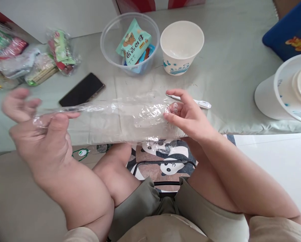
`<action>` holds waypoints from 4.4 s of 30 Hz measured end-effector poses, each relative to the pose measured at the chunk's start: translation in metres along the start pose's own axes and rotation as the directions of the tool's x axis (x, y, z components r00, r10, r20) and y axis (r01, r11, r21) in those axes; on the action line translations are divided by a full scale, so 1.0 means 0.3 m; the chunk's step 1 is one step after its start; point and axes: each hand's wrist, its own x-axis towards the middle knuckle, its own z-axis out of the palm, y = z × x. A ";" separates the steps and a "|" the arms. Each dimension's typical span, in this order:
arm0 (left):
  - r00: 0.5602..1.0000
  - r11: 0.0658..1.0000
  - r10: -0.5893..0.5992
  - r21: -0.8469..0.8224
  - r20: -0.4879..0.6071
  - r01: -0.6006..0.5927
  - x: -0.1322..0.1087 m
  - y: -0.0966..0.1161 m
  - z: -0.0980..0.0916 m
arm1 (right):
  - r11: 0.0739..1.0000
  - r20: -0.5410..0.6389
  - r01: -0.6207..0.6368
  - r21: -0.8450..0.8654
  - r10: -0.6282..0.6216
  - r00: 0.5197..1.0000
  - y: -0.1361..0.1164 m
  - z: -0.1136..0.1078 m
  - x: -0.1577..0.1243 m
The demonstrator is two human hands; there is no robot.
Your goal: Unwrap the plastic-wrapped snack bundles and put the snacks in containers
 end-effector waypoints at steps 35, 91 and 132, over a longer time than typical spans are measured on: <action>0.684 0.640 -0.706 -0.248 0.185 0.727 0.042 -0.115 0.107 | 0.947 -0.209 -0.105 0.303 0.174 0.962 -0.024 0.042 0.009; 0.835 0.896 -0.228 -0.228 0.501 0.382 0.006 -0.142 0.136 | 0.778 0.292 0.152 -0.609 0.042 0.956 -0.110 0.065 0.147; 0.755 0.697 -0.460 -0.337 0.468 0.633 -0.019 -0.084 0.237 | 0.977 -0.023 -0.208 0.053 0.209 0.978 -0.013 0.104 0.051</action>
